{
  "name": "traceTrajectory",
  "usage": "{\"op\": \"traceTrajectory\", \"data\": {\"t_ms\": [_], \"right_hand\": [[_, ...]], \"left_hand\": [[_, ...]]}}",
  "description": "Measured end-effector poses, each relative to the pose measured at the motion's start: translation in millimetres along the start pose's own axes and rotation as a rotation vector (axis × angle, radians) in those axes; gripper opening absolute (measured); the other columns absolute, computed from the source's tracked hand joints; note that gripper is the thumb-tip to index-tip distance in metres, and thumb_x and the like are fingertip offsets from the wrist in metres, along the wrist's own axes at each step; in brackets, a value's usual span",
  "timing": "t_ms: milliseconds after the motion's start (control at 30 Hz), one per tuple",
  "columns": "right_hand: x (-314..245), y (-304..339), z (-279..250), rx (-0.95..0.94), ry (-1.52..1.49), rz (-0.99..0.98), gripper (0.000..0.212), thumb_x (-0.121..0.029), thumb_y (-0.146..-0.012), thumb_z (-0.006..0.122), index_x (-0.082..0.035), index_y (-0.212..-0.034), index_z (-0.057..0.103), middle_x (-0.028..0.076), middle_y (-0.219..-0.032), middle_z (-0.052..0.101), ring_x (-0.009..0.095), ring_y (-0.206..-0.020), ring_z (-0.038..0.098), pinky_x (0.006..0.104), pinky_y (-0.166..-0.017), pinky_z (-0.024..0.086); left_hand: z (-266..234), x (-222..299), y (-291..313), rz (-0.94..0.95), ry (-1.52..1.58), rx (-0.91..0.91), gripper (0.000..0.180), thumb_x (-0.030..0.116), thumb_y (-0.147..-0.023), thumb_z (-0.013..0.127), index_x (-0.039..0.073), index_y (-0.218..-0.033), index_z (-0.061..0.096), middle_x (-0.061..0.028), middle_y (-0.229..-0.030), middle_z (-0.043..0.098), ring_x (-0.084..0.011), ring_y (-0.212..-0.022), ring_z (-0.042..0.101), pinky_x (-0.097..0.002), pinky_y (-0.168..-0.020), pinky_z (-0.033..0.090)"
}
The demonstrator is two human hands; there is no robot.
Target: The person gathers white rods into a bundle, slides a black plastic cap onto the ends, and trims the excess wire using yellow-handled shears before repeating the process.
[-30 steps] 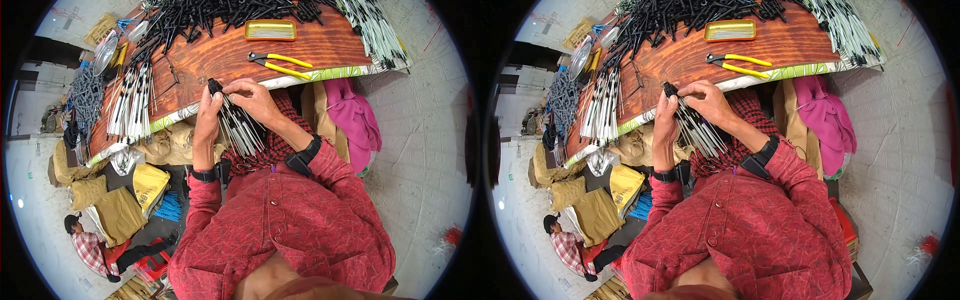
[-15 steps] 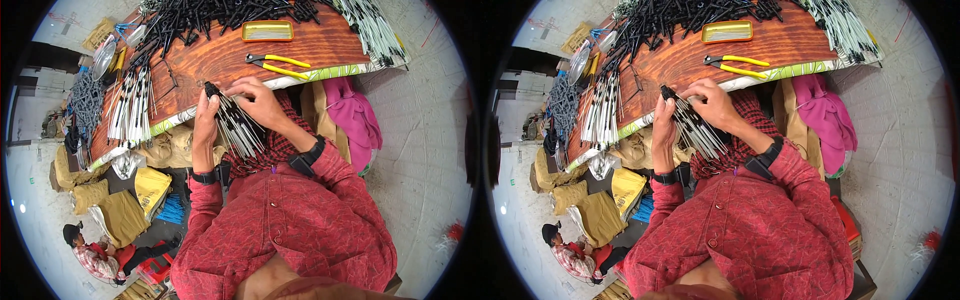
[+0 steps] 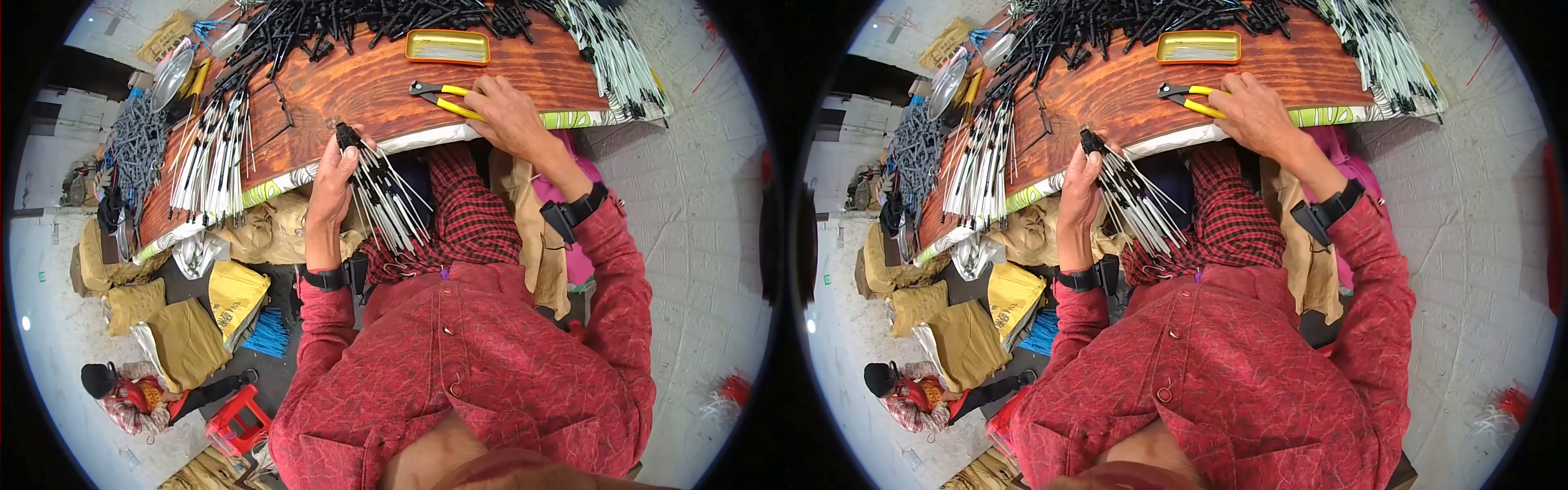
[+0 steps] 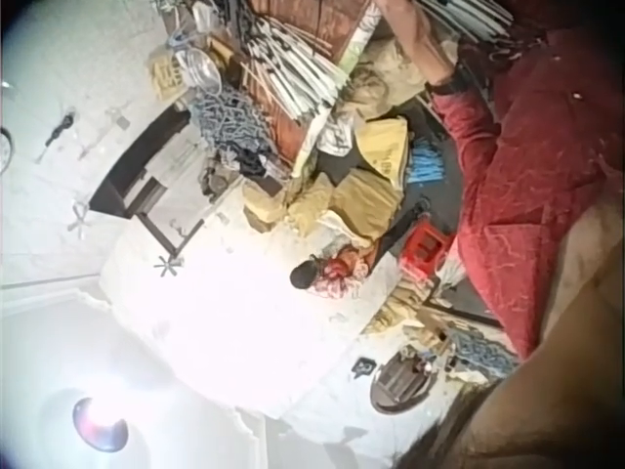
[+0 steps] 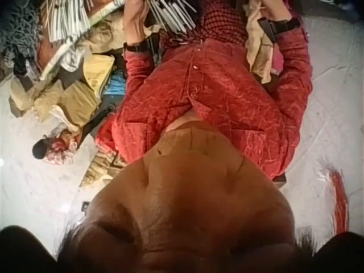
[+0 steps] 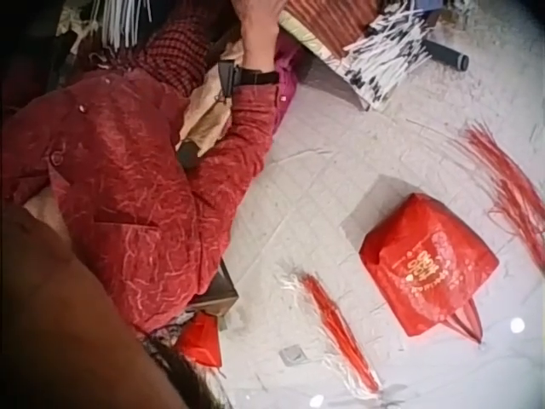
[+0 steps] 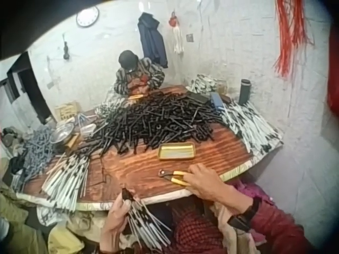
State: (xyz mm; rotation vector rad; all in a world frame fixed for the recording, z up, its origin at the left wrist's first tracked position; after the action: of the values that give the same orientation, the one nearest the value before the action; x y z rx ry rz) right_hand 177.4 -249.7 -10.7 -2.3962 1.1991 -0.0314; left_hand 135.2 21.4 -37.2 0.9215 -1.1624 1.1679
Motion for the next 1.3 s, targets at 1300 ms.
{"op": "traceTrajectory", "data": {"t_ms": [1300], "right_hand": [[-59.5,29.3,12.4,-0.949,-1.272,0.43,0.035,0.007,-0.079,0.051,0.005,-0.107,0.071,0.011,-0.099,0.071,0.015,-0.091,0.066,0.0275,-0.081,0.052]], "left_hand": [[47.9,13.6,10.3,-0.017,-0.221,-0.116,0.054,0.022,-0.095,0.067,0.001,-0.139,0.043,-0.0057,-0.128,0.049,-0.0161,-0.122,0.044,-0.0307,-0.106,0.034]]}}
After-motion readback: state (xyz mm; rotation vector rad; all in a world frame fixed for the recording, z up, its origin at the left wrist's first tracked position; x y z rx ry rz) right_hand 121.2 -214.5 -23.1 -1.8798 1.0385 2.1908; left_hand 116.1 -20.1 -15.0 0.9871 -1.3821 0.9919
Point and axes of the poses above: each hand's wrist, its own y-axis away from the middle knuckle, its own z-axis out of the palm, x = y × z, the point moved 7 cm from there along -y, towards the middle knuckle
